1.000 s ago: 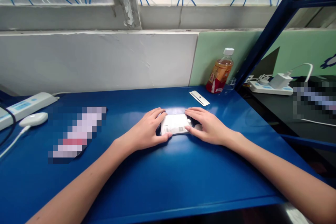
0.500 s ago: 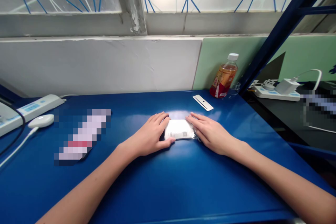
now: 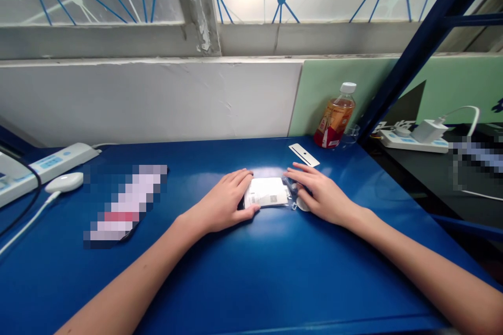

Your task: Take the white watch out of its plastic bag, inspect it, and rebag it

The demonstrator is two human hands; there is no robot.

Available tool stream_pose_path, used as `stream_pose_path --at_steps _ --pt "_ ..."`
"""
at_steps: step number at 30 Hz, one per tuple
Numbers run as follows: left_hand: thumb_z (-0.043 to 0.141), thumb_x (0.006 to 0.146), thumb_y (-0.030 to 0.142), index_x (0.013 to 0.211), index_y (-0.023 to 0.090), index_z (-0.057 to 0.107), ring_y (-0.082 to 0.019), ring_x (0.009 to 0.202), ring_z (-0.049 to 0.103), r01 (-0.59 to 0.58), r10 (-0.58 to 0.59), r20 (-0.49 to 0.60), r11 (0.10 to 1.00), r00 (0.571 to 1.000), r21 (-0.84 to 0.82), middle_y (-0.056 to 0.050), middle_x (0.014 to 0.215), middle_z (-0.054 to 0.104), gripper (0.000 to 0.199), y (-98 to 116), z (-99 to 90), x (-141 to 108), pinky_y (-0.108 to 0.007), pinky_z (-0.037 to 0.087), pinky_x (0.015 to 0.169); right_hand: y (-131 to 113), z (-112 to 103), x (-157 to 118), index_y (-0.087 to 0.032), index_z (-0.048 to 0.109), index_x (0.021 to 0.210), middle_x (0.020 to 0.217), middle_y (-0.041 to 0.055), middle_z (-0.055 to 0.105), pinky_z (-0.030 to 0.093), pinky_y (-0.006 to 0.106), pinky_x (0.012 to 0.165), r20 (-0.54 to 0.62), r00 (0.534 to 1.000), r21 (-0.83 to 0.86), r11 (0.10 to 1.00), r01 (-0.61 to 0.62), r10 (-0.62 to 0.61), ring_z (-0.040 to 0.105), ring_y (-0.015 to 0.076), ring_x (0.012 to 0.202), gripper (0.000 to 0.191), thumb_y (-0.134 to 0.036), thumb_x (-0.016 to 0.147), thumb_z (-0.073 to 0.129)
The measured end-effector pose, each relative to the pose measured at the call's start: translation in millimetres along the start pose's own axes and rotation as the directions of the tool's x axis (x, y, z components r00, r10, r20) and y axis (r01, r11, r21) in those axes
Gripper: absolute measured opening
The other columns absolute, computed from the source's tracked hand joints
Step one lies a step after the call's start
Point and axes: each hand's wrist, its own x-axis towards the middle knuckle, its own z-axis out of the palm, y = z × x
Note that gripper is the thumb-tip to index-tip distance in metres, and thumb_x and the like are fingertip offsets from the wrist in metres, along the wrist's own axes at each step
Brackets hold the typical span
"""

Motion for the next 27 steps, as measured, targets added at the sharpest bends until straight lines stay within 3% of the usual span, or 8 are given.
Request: stream_pose_path --at_steps 3,6,10,15,21,24,27 --pt "0.053 0.092 0.05 0.14 0.011 0.043 -0.034 0.138 0.038 -0.004 0.004 -0.02 1.0 1.0 -0.011 -0.019 0.148 0.045 0.062 -1.0 1.0 -0.2 -0.046 0.034 0.112 8.1 -1.7 2.3 -0.014 0.073 0.109 0.124 0.0139 0.068 0.048 0.052 0.104 -0.095 0.995 -0.083 0.996 0.021 -0.029 0.054 0.0337 0.128 0.028 -0.023 0.09 0.054" --pt "0.052 0.093 0.048 0.138 0.01 0.045 -0.034 0.137 0.039 -0.005 0.004 -0.032 1.0 0.999 -0.011 -0.019 0.147 0.045 0.059 -0.1 2.4 0.3 -0.046 0.034 0.112 12.8 -1.2 3.6 -0.015 0.077 0.1 0.118 0.0128 0.071 0.051 0.05 0.101 -0.103 0.991 -0.068 0.994 0.081 -0.087 0.057 0.0334 0.123 0.022 -0.024 0.09 0.058" --pt "0.052 0.093 0.046 0.137 0.009 0.045 -0.034 0.136 0.04 -0.009 0.008 -0.051 1.0 0.999 -0.008 -0.02 0.145 0.047 0.058 1.0 4.8 1.8 -0.046 0.034 0.111 13.3 -0.4 4.0 -0.017 0.077 0.101 0.112 0.0098 0.073 0.052 0.047 0.097 -0.059 0.986 0.017 0.988 0.155 -0.154 0.058 0.031 0.119 0.025 -0.014 0.089 0.054" --pt "0.051 0.093 0.046 0.138 0.009 0.045 -0.035 0.136 0.039 -0.001 0.001 -0.067 1.0 0.998 -0.009 -0.02 0.144 0.046 0.059 0.1 6.8 2.4 -0.046 0.034 0.111 9.9 -6.4 5.2 -0.015 0.073 0.113 0.114 0.0105 0.072 0.05 0.047 0.101 0.0 0.99 0.1 0.985 0.137 -0.138 0.058 0.0304 0.118 0.035 -0.009 0.081 0.058" --pt "0.049 0.094 0.047 0.139 0.008 0.044 -0.034 0.136 0.039 0.002 -0.003 -0.068 1.0 0.998 -0.01 -0.02 0.145 0.046 0.06 -0.4 7.0 4.4 -0.045 0.033 0.111 7.0 -9.3 6.7 -0.016 0.071 0.115 0.119 0.0128 0.069 0.048 0.049 0.102 0.037 0.995 0.201 0.976 0.085 -0.094 0.057 0.0312 0.12 0.036 -0.023 0.08 0.07" --pt "0.049 0.093 0.046 0.14 0.007 0.042 -0.035 0.137 0.037 0.016 -0.017 -0.054 1.0 0.998 -0.007 -0.021 0.146 0.045 0.062 -0.5 7.2 5.2 -0.046 0.032 0.112 8.5 -3.1 7.4 -0.019 0.073 0.11 0.119 0.0131 0.069 0.048 0.051 0.1 -0.004 0.999 0.247 0.968 0.047 -0.047 0.059 0.0318 0.118 0.032 -0.032 0.081 0.074" --pt "0.049 0.094 0.047 0.141 0.006 0.041 -0.035 0.138 0.036 0.025 -0.025 -0.052 1.0 0.998 -0.008 -0.021 0.147 0.044 0.063 -1.1 7.6 5.1 -0.047 0.032 0.112 10.1 4.5 8.3 -0.02 0.075 0.106 0.118 0.0134 0.07 0.048 0.053 0.099 -0.058 0.998 0.262 0.964 0.04 -0.025 0.06 0.0328 0.117 0.028 -0.029 0.08 0.077"
